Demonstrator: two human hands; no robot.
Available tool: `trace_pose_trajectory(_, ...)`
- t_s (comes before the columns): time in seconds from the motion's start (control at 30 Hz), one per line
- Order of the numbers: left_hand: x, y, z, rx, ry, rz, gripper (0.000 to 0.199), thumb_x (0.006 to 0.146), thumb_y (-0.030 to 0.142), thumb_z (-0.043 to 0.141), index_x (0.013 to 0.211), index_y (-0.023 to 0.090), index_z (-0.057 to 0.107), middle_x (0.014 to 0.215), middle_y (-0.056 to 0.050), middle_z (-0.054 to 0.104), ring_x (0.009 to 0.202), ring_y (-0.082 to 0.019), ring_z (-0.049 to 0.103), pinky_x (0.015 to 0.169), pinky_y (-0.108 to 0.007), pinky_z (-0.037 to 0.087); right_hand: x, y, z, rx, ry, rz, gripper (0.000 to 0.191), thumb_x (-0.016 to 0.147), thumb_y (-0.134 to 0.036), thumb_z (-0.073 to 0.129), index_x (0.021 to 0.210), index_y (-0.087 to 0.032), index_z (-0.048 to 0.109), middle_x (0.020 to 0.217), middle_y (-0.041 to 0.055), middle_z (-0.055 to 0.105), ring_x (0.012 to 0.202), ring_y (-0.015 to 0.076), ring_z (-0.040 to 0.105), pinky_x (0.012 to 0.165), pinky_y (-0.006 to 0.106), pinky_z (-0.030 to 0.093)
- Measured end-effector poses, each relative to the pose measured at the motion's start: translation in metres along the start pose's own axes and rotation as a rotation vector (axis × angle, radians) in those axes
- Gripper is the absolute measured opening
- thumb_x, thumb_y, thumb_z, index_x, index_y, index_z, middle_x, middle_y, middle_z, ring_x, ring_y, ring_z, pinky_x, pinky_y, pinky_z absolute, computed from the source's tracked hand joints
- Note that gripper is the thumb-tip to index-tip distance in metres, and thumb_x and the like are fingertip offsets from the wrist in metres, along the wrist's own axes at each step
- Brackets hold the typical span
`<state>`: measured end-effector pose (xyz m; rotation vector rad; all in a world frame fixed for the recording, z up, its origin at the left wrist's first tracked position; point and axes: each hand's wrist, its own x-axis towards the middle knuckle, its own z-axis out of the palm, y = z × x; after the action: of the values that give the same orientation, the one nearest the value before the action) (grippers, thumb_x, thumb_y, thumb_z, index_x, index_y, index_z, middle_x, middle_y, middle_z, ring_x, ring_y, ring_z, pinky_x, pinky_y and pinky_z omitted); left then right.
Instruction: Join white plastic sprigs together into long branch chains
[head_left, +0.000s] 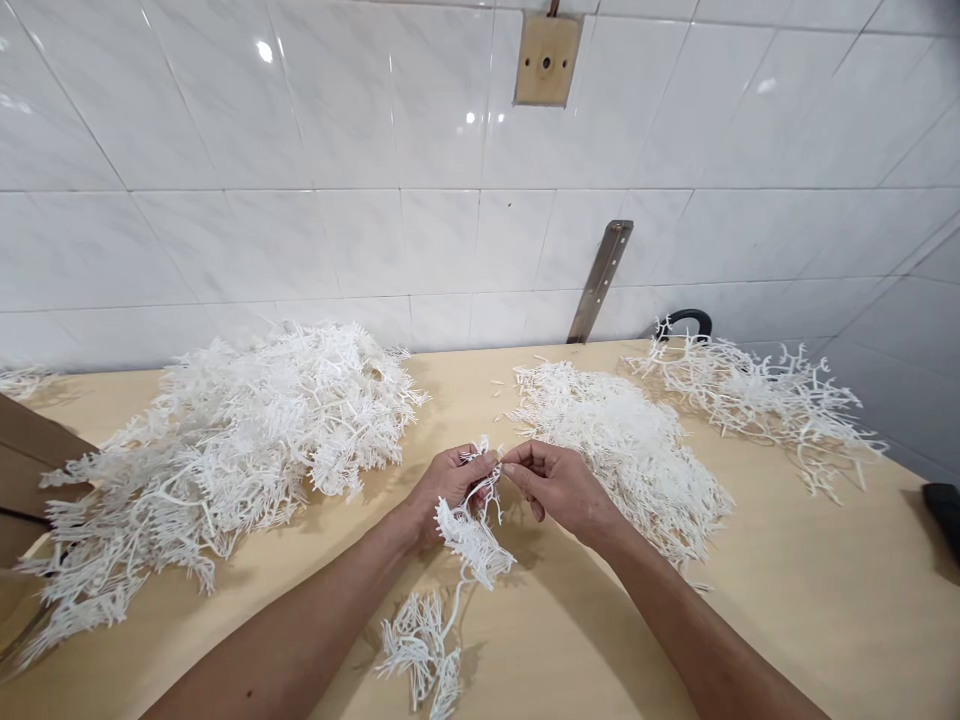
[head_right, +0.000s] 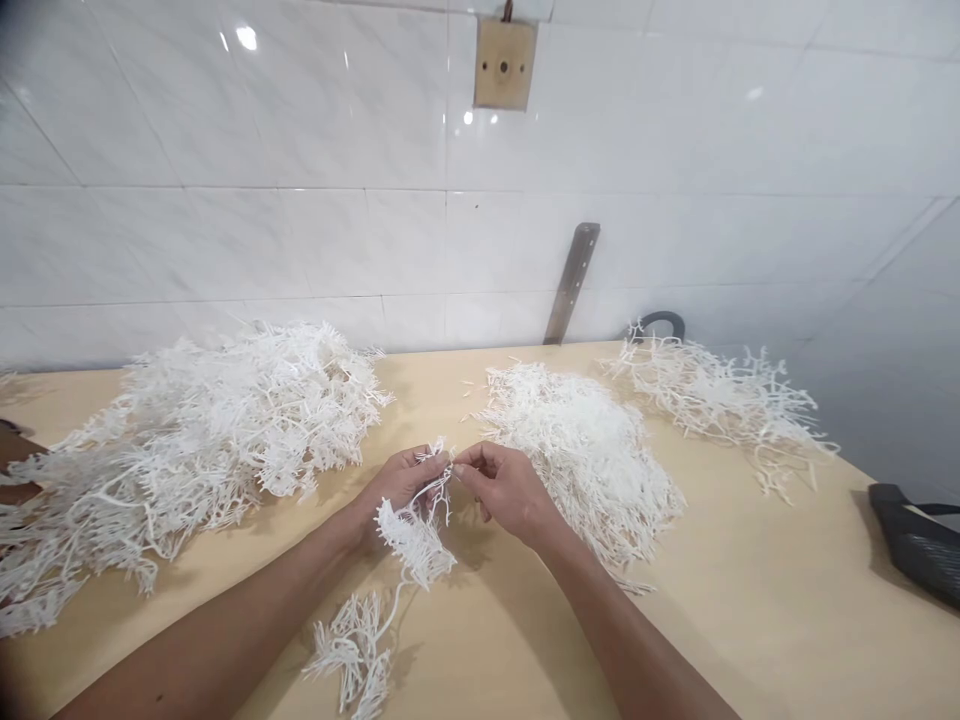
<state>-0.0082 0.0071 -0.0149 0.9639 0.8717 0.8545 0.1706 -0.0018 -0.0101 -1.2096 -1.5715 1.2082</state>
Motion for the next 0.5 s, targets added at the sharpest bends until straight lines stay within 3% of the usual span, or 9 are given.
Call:
trace_pose_trajectory(0.17,0.000,-0.001,0.002,-0.045,0.025,-0.010,0.049,0.068,0.059,0.078,0.070,0.017,0.051,0.048,0.006,0.048,0.036,-0.007,0.042,0.038,-0.020,0.030,-0.004,-0.009,0.004,-0.106,0.031,-0.007,0.022,0.083,-0.040,0.065,0.088,-0.019,0.068,0.075,0.0016,0.067,0.047,0.0102,0.053,0.041,0.023,0.044)
trace_pose_trajectory(0.4,0.000,0.000,0.002,-0.044,0.018,-0.003,0.050,0.068,0.060,0.078,0.071,0.018,0.051,0.047,0.006,0.048,0.037,-0.007,0.042,0.039,-0.021,0.032,-0.004,-0.006,0.010,-0.315,0.161,-0.185,0.014,0.087,-0.031,0.060,0.084,-0.020,0.068,0.078,0.0018,0.070,0.069,0.0163,0.062,0.063,0.028,0.049)
trace_pose_trajectory(0.5,-0.001,0.000,0.003,-0.016,0.017,0.017,0.051,0.068,0.061,0.077,0.067,0.018,0.050,0.046,0.006,0.048,0.037,-0.007,0.041,0.039,-0.022,0.031,-0.005,-0.007,0.011,-0.344,0.188,-0.226,0.015,0.087,-0.031,0.059,0.083,-0.020,0.067,0.078,0.0023,0.069,0.069,0.0165,0.061,0.063,0.028,0.049)
